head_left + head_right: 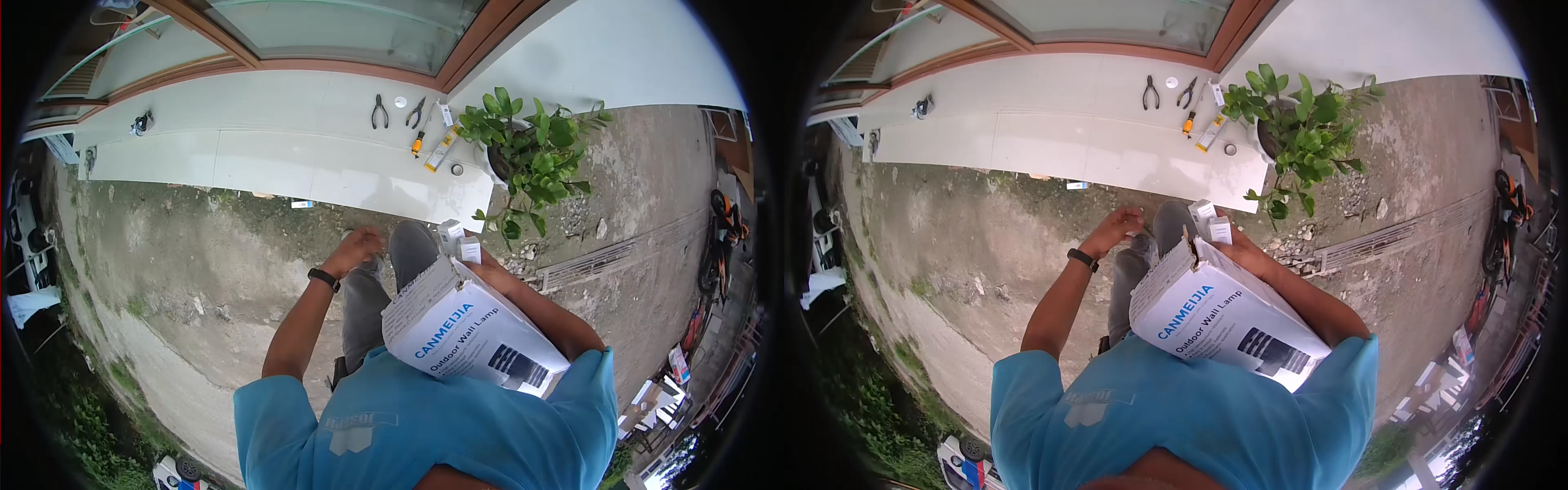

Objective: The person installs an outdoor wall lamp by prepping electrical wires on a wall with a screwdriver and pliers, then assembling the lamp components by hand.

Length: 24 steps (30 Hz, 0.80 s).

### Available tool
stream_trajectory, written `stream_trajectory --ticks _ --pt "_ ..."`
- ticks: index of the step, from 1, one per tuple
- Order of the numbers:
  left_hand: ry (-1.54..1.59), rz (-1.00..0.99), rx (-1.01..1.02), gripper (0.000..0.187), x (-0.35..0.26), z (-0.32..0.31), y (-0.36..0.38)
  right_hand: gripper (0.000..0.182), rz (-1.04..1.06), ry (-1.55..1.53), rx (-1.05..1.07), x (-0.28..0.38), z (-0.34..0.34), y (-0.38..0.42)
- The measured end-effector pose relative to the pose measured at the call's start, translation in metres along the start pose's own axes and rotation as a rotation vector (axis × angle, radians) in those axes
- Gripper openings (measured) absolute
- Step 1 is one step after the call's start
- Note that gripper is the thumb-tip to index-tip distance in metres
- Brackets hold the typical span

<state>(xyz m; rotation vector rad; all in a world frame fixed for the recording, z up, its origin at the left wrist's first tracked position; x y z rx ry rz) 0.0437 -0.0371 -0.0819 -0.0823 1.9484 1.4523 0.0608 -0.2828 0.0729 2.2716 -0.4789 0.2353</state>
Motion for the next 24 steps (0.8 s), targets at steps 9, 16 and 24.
stream_trajectory --ticks 9,16,24 --pt "-0.277 -0.059 -0.128 0.066 -0.08 0.053 -0.211 0.099 0.204 0.001 -0.075 0.014 0.042 -0.048" --pt "-0.697 -0.246 -0.483 0.065 -0.12 0.099 -0.46 0.107 0.222 -0.111 -0.176 0.044 0.126 -0.118" --pt "-1.207 -0.166 -0.907 0.087 -0.188 0.094 -0.523 0.131 0.384 0.373 -0.592 0.035 0.216 -0.101"
Point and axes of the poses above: each hand's wrist, its own y-axis away from the middle knuckle, its own z-axis out of the back of the hand, x = y × z, the point moved 10 cm from there along -y, towards the middle knuckle, and after that the axes turned 15 degrees about -y, right-handed, at the moved point
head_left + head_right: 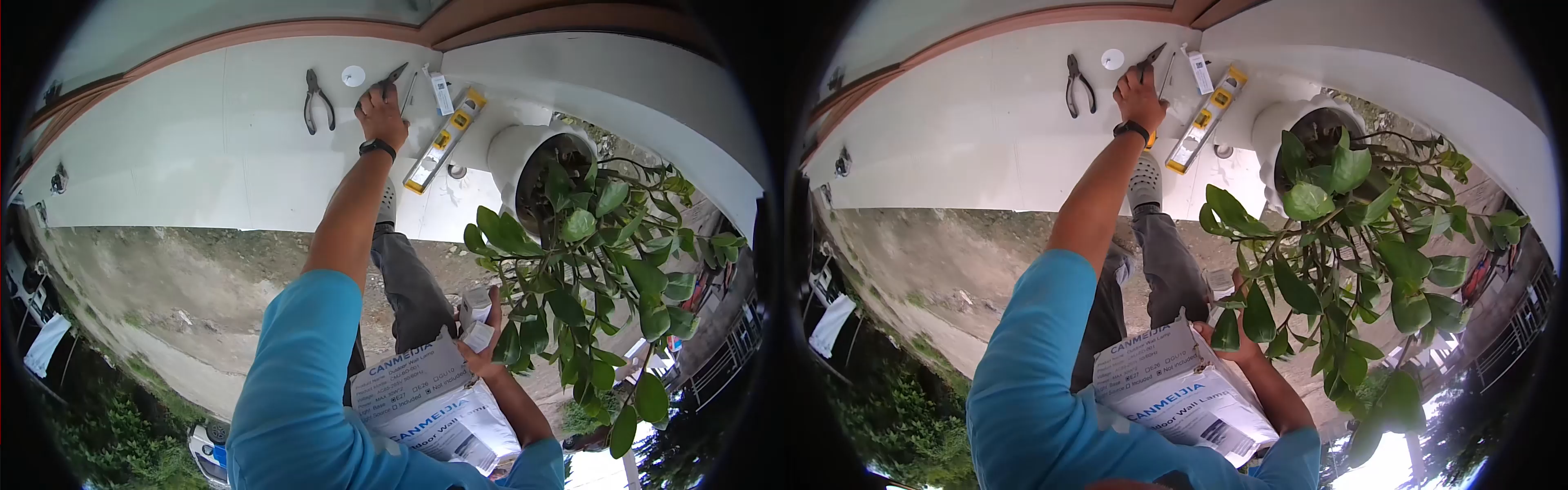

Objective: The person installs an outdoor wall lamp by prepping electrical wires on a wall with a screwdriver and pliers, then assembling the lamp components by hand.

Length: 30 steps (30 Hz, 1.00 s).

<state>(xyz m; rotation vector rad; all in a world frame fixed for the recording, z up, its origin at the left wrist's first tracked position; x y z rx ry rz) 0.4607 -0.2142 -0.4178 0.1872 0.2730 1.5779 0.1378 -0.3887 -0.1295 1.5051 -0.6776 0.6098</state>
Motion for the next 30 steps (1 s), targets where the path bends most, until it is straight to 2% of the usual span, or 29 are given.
stream_trajectory --ticks 3,6,7,8,11,14,18,21,23,24,27,28,30 --pt "0.002 0.066 -0.016 0.09 0.017 0.005 -0.011 0.136 -0.005 0.006 -0.058 0.015 -0.004 -0.004" --pt "0.003 -0.005 0.164 0.082 0.03 -0.005 -0.033 0.13 0.006 0.231 0.032 0.01 -0.006 -0.004" --pt "-0.012 -0.037 0.226 0.079 0.033 -0.008 -0.038 0.129 0.005 0.204 0.008 0.009 -0.006 -0.004" --pt "-0.069 -0.103 0.192 0.072 0.032 -0.001 -0.042 0.127 0.005 0.177 -0.016 0.009 -0.008 -0.004" --pt "-0.053 -0.107 0.249 0.065 0.032 -0.025 -0.05 0.121 0.063 -0.046 -0.175 0.017 -0.012 -0.005" --pt "-0.006 -0.109 0.244 0.054 0.023 -0.029 -0.037 0.115 0.09 0.014 -0.144 0.014 -0.01 -0.002" --pt "0.295 -0.073 0.181 0.048 0.029 -0.024 -0.028 0.113 0.349 0.573 -0.063 0.03 -0.02 0.001" --pt "0.466 0.016 0.176 0.047 0.038 -0.022 -0.014 0.115 0.557 0.996 0.076 0.045 -0.041 0.003" --pt "0.584 0.074 0.194 0.047 0.043 -0.024 -0.007 0.091 0.43 0.765 0.054 0.053 -0.036 -0.002" --pt "0.654 0.098 0.208 0.047 0.047 -0.024 -0.004 0.068 0.239 0.419 -0.024 0.049 -0.029 -0.001" --pt "0.848 0.174 0.158 0.039 0.061 -0.032 -0.001 0.058 0.254 0.071 -0.212 -0.003 -0.003 0.012" --pt "0.941 0.202 0.15 0.037 0.066 -0.025 0.003 0.077 0.25 0.003 -0.256 -0.021 0.009 0.011" --pt "1.143 0.222 0.134 0.04 0.076 -0.037 0.003 0.082 0.23 -0.081 -0.297 -0.031 0.016 0.013"
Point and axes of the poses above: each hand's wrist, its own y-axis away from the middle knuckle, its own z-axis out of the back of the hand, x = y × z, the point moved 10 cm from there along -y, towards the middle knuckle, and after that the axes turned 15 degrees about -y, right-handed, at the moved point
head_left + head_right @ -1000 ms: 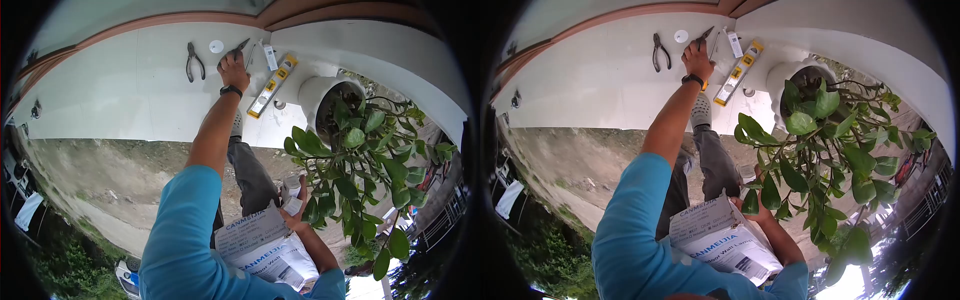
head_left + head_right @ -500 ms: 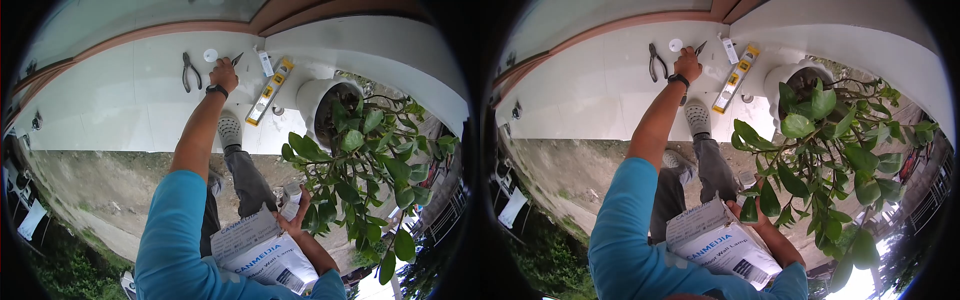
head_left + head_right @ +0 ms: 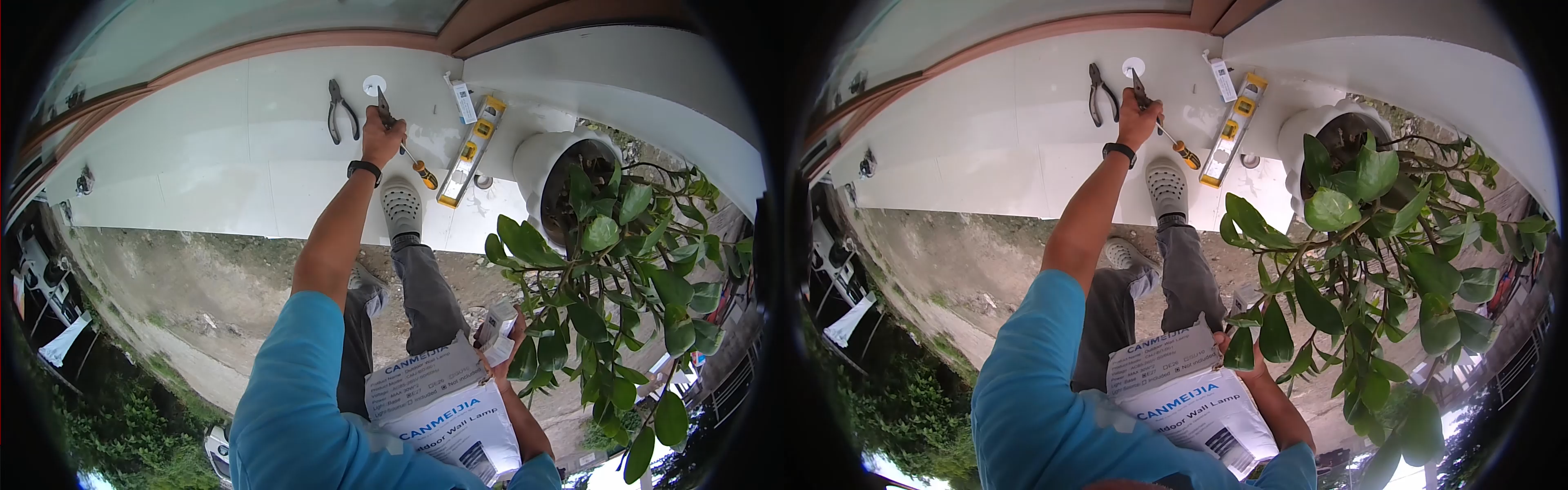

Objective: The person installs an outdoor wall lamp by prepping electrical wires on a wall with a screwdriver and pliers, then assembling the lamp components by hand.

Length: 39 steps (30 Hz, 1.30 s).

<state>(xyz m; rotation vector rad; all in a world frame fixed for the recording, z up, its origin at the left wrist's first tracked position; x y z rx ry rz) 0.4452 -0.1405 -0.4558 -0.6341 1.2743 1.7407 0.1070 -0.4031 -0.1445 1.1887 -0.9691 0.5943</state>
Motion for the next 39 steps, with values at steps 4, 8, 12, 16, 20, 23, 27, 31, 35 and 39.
stream_trajectory --ticks 4,8,12,16,20,23,27,31,35,39 --pt "-0.396 0.035 -0.168 0.051 0.002 0.057 -0.026 0.091 -0.083 -0.066 -0.041 0.01 -0.01 -0.001" --pt "-0.633 0.191 -0.241 0.073 -0.007 0.114 -0.031 0.102 -0.141 -0.081 -0.056 0.016 -0.013 0.005" --pt "-0.862 0.342 -0.065 0.087 -0.005 0.117 -0.037 0.112 -0.186 -0.114 -0.074 0.018 -0.016 0.005" --pt "-0.865 0.327 0.019 0.072 0.007 0.107 -0.051 0.121 -0.155 -0.097 -0.062 0.018 -0.022 0.006" --pt "-0.514 0.274 0.167 0.045 0.009 0.097 -0.041 0.121 -0.287 -0.201 -0.112 0.023 -0.023 0.012" --pt "-0.034 0.245 0.308 0.032 0.014 0.086 -0.021 0.121 -0.343 -0.198 -0.113 0.021 -0.024 0.016" --pt "0.458 0.374 0.34 0.03 0.017 0.074 0.022 0.12 -0.221 -0.122 -0.048 0.008 -0.019 0.02" --pt "0.431 0.402 0.217 0.025 0.044 0.057 0.023 0.12 -0.178 -0.191 -0.035 0.013 -0.028 0.015" --pt "0.424 0.247 0.109 0.018 0.055 0.058 0.027 0.116 -0.155 -0.246 -0.021 0.017 -0.033 0.014" --pt "0.629 0.288 0.003 0.018 0.057 0.077 0.058 0.116 -0.164 -0.287 -0.023 0.008 -0.027 0.02"
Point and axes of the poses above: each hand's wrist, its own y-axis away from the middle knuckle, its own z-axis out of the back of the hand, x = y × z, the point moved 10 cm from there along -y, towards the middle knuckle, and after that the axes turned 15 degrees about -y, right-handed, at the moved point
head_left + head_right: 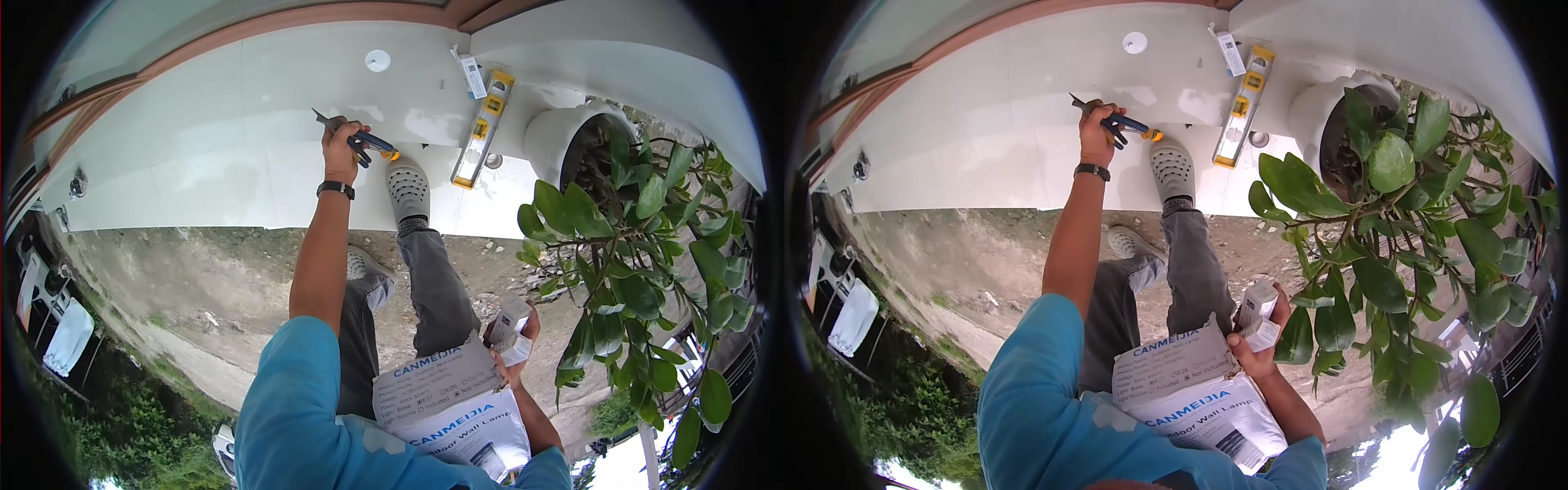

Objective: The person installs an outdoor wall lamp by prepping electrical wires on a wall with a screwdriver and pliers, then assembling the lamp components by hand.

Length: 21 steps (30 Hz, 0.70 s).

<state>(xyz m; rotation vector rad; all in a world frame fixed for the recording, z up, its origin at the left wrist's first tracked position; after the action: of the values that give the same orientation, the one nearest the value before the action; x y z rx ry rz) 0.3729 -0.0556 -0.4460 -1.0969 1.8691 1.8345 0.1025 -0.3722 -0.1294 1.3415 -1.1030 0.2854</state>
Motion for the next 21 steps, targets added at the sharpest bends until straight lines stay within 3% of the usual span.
stream_trajectory --ticks 2,5,8,9,14,16,21 --pt "-0.148 -0.04 -0.141 0.02 0.005 0.02 0.009 0.118 -0.011 -0.023 -0.021 -0.004 0.001 0.003" --pt "-0.246 -0.022 -0.19 0.022 0.032 0.04 0.011 0.119 -0.03 0.032 0.023 -0.011 0.012 0.005" --pt "0.051 -0.072 -0.213 0.022 0.04 0.061 0.019 0.12 -0.027 0.033 -0.023 -0.007 0.017 0.003" --pt "0.126 -0.024 -0.15 0.023 0.035 0.056 0.026 0.12 -0.013 0.016 -0.058 -0.004 0.014 0.001" --pt "-0.3 0.385 0.362 0.027 0.072 0.05 0.04 0.118 -0.068 -0.014 -0.058 0.001 0.009 -0.007" --pt "-0.424 0.494 0.43 0.026 0.085 0.041 0.042 0.118 -0.075 -0.044 -0.088 0.004 0.004 -0.008" --pt "-1.044 0.401 0.609 0.032 0.126 0.0 0.027 0.116 -0.13 -0.02 -0.054 0.002 0.004 -0.006"
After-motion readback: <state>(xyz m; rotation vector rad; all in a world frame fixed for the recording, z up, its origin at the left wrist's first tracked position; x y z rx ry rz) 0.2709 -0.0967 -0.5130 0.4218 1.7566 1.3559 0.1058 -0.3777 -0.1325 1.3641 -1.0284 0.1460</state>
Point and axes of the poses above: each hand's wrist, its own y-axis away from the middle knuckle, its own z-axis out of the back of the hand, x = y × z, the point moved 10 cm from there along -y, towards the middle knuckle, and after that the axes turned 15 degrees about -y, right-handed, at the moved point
